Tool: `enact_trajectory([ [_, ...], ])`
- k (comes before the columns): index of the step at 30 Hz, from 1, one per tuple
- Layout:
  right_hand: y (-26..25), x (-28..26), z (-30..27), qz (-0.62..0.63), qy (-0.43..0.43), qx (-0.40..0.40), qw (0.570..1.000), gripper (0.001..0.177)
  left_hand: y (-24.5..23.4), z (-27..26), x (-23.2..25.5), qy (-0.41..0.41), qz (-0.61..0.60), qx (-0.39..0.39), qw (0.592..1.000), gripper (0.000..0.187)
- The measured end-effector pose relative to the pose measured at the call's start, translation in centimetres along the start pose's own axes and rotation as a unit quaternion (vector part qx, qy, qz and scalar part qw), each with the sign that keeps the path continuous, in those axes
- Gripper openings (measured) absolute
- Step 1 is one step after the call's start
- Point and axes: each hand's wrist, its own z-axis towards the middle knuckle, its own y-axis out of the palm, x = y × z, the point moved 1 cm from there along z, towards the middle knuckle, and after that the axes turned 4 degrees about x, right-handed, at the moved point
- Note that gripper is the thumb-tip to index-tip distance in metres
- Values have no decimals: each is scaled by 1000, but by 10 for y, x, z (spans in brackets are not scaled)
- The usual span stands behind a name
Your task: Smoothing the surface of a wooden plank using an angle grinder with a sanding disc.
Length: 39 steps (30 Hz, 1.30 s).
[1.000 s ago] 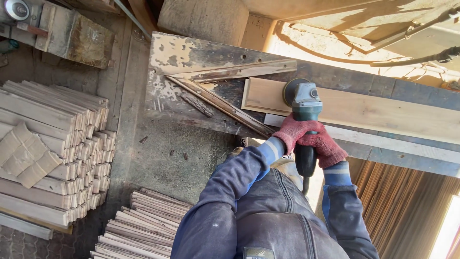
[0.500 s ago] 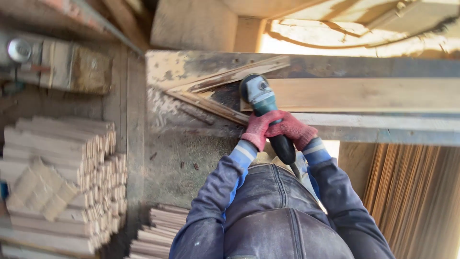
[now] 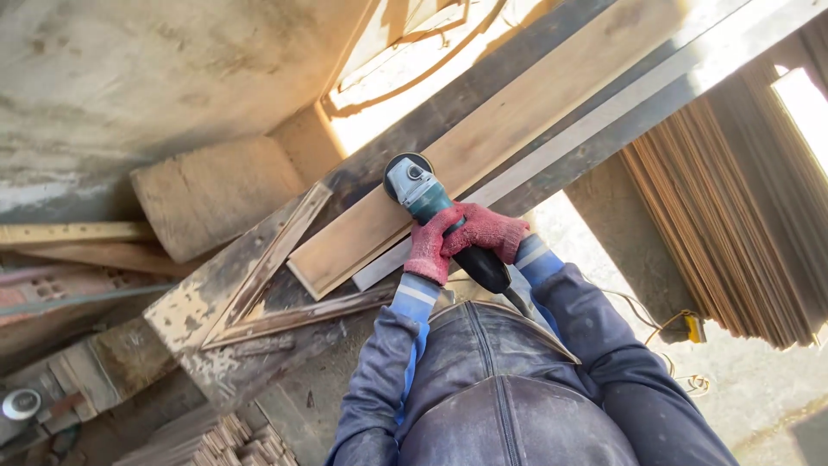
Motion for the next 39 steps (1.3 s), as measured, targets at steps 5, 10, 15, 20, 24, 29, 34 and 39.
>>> enact_trajectory([
  [5, -111, -10, 1, 28, -10, 32, 999, 52, 105, 34, -50, 1, 35, -24, 999, 97],
  [10, -219, -38, -7, 53, 0, 74, 996, 47, 219, 75, -108, -4, 88, -52, 995, 83],
  [15, -290, -68, -25, 51, -30, 135, 989, 30, 318, 83, -146, -23, 63, -114, 991, 56],
  [20, -310, -55, -27, 26, -58, 136, 989, 26, 334, 19, -102, 1, 68, -164, 984, 52],
  [24, -307, -32, -18, 26, -38, 136, 990, 29, 307, -3, -85, 0, 108, -232, 967, 50],
  [29, -253, -20, -6, -2, -41, 97, 994, 29, 260, 5, -83, 48, 50, -110, 992, 65],
  [34, -180, -11, 10, -28, -37, 31, 998, 30, 180, 33, -70, 46, -47, -90, 994, 66],
  [39, -91, -8, 7, -85, -58, -42, 994, 29, 96, 61, -60, 3, -133, -52, 990, 73],
])
